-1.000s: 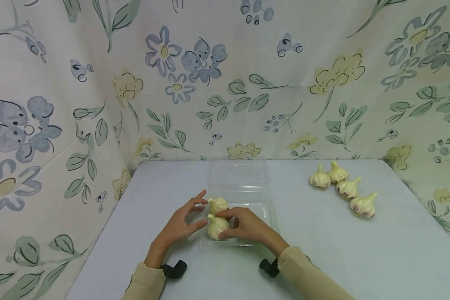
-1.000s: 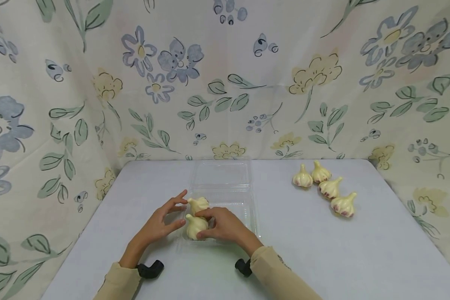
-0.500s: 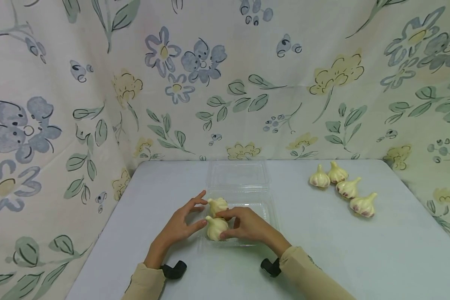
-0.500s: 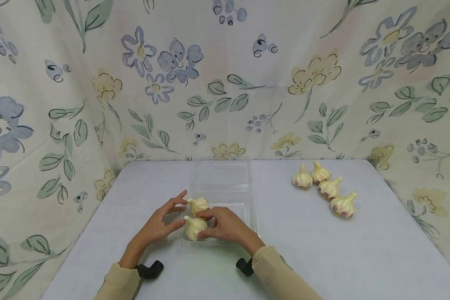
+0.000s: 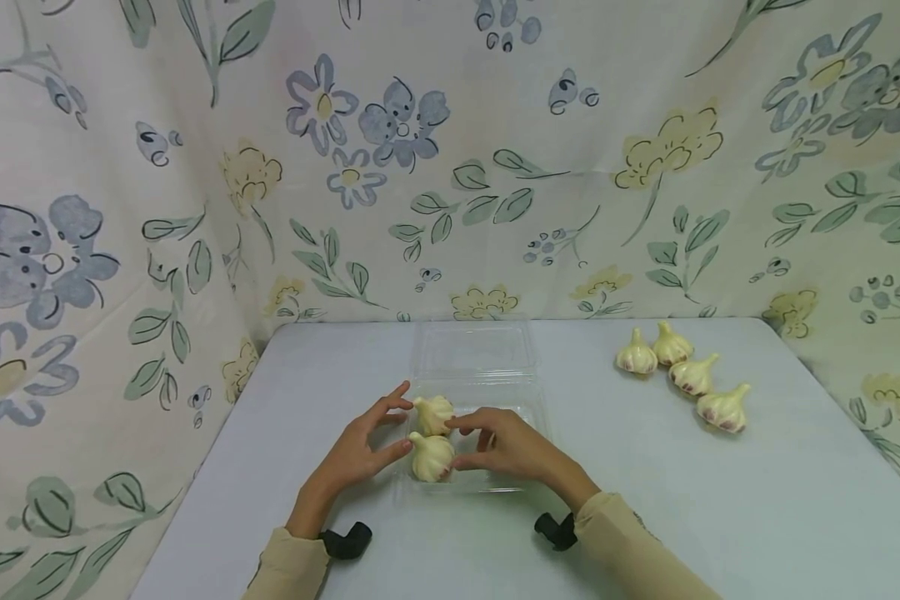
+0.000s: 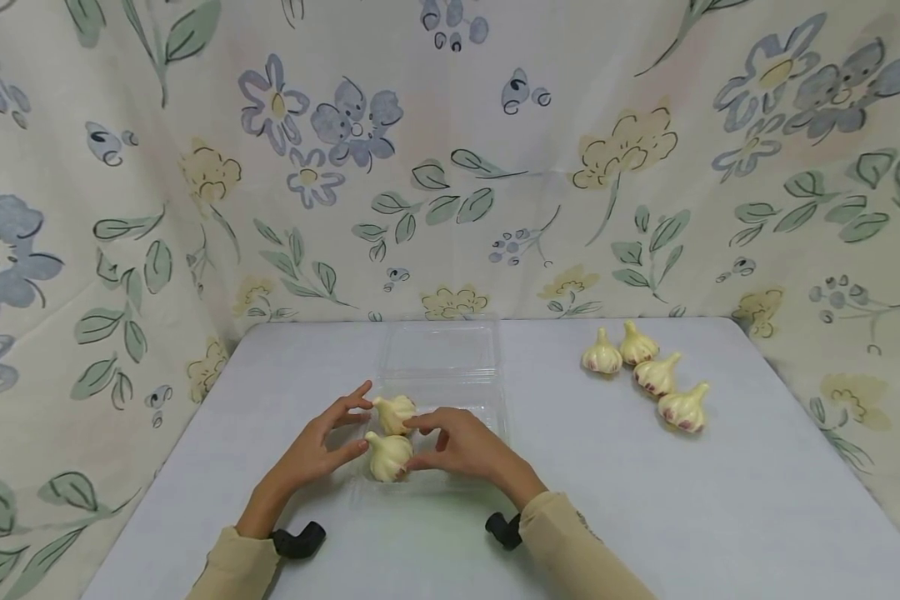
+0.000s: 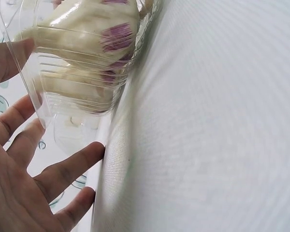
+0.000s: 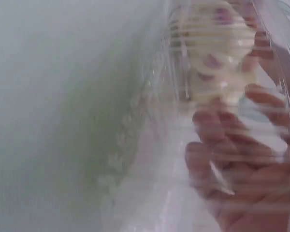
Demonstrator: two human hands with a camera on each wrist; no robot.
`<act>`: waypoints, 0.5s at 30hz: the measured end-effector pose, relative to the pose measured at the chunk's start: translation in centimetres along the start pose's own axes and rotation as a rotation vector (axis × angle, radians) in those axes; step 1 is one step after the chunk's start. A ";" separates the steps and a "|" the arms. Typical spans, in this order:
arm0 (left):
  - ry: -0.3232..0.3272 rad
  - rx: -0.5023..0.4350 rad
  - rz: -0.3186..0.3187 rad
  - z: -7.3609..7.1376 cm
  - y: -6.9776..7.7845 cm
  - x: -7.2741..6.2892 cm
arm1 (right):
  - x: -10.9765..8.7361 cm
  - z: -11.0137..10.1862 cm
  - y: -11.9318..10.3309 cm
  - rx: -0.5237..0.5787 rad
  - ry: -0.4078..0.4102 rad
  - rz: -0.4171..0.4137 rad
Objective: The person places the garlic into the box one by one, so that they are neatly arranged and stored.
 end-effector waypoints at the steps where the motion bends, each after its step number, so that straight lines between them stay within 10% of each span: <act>1: 0.000 -0.001 -0.001 0.0 0.0 0.0 | -0.1 -0.2 0.1 -0.002 0.004 0.006; 15: 0.001 -0.004 0.022 0.1 0.2 -0.1 | -1.8 -5.1 1.8 -0.082 0.280 0.050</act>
Point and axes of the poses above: each hand's wrist, its own x-axis towards the middle knuckle, its own z-axis out of the palm, y = z × x, the point moved 9 cm from there along x, towards the middle knuckle, and after that the axes turned 9 degrees about z, right-handed, at the moved point
